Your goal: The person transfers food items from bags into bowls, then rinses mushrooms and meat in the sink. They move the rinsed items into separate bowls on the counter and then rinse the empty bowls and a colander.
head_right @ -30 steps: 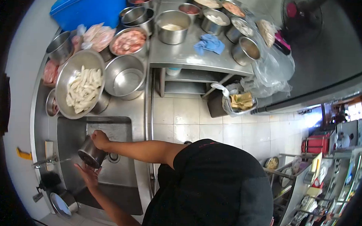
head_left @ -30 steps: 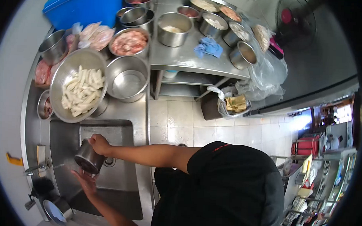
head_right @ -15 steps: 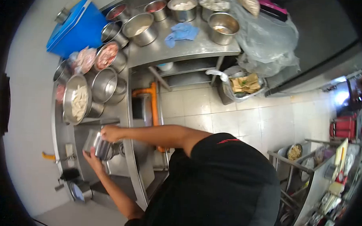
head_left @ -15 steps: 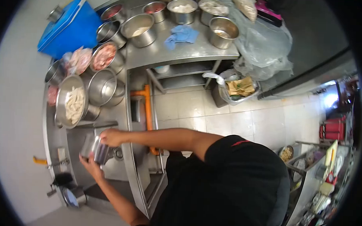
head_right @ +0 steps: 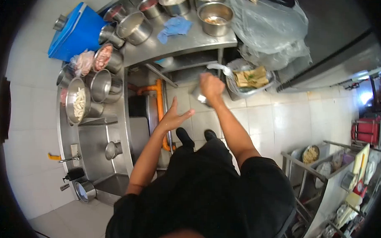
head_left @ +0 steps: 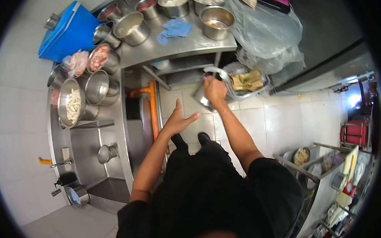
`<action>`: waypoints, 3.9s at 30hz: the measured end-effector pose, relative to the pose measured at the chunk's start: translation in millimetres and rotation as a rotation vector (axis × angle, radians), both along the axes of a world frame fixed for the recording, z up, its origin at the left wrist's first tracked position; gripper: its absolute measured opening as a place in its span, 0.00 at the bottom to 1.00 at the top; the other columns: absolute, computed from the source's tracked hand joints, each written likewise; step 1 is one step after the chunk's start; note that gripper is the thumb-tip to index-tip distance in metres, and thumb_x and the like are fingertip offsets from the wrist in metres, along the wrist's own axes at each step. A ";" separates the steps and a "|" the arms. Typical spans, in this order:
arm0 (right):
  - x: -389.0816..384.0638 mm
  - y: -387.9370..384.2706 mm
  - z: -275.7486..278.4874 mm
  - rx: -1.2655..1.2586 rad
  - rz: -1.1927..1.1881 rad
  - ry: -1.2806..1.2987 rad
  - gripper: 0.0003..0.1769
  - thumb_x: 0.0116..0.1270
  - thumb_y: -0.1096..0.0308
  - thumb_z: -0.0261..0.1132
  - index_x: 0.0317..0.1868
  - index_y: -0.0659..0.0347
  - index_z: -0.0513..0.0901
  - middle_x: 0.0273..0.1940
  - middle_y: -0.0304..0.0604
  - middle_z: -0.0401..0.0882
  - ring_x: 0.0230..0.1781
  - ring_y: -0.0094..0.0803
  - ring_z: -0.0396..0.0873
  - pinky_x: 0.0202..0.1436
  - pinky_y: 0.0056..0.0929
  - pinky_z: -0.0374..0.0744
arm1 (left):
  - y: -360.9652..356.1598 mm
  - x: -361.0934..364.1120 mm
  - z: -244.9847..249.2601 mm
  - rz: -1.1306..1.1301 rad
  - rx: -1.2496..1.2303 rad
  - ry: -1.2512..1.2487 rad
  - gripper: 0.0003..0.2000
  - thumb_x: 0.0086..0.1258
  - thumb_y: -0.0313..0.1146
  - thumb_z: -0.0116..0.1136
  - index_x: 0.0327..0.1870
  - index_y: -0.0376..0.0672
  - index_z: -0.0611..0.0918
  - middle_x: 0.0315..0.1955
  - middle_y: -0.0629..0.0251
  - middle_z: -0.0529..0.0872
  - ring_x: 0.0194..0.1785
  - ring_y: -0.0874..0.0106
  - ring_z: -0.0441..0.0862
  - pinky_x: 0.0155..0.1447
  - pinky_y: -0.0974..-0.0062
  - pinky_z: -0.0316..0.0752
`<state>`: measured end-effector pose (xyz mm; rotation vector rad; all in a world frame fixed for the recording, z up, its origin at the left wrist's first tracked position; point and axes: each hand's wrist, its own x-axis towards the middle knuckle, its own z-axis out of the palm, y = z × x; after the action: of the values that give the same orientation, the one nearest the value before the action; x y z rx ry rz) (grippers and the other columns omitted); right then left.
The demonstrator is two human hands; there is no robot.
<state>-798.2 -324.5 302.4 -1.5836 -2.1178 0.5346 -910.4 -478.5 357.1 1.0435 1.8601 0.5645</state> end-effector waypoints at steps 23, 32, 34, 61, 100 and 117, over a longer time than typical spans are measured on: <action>-157.9 70.1 27.2 0.133 0.383 0.318 0.23 0.68 0.57 0.55 0.52 0.70 0.73 0.41 0.65 0.75 0.44 0.61 0.73 0.48 0.50 0.71 | 1.2 -117.6 -87.1 0.873 0.511 -0.559 0.44 0.49 0.39 0.71 0.65 0.44 0.55 0.55 0.55 0.65 0.56 0.65 0.68 0.57 0.68 0.69; -216.5 243.0 -20.7 0.311 0.717 0.035 0.21 0.56 0.60 0.64 0.49 0.59 0.78 0.47 0.57 0.77 0.46 0.53 0.75 0.50 0.43 0.73 | -34.4 -144.3 -43.9 1.009 0.818 -1.311 0.26 0.67 0.54 0.44 0.60 0.47 0.71 0.54 0.61 0.77 0.57 0.63 0.75 0.62 0.58 0.67; -199.8 206.2 -9.1 -0.115 0.856 0.367 0.18 0.58 0.61 0.65 0.46 0.63 0.79 0.38 0.50 0.79 0.36 0.36 0.75 0.43 0.32 0.74 | -23.5 -145.1 -40.1 1.058 0.825 -1.228 0.30 0.64 0.59 0.46 0.60 0.48 0.72 0.54 0.62 0.77 0.58 0.62 0.74 0.61 0.55 0.66; -177.3 262.5 37.4 -0.288 0.700 0.243 0.29 0.67 0.47 0.53 0.54 0.66 0.74 0.46 0.59 0.77 0.51 0.51 0.75 0.56 0.41 0.73 | -66.7 -135.2 -2.9 1.121 0.849 -0.933 0.30 0.63 0.51 0.53 0.65 0.50 0.65 0.55 0.57 0.75 0.55 0.63 0.76 0.60 0.58 0.70; -201.9 77.3 94.1 -0.346 0.813 0.487 0.15 0.63 0.59 0.67 0.31 0.65 0.80 0.22 0.32 0.71 0.21 0.18 0.66 0.24 0.19 0.66 | -62.9 -278.7 -20.9 1.585 0.556 -0.309 0.21 0.61 0.47 0.65 0.36 0.35 0.74 0.24 0.65 0.76 0.25 0.75 0.78 0.25 0.79 0.74; -260.7 69.1 113.3 -0.387 0.742 0.426 0.17 0.64 0.56 0.66 0.27 0.61 0.78 0.17 0.31 0.71 0.17 0.15 0.66 0.20 0.17 0.63 | -300.9 -211.4 -52.1 2.077 0.691 -0.327 0.02 0.60 0.26 0.52 0.30 0.39 0.76 0.18 0.65 0.77 0.14 0.79 0.70 0.16 0.84 0.64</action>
<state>-1058.9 -255.5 415.7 -0.6734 -2.2817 1.4469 -1121.8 -779.5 305.0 -1.0960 1.7934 2.3574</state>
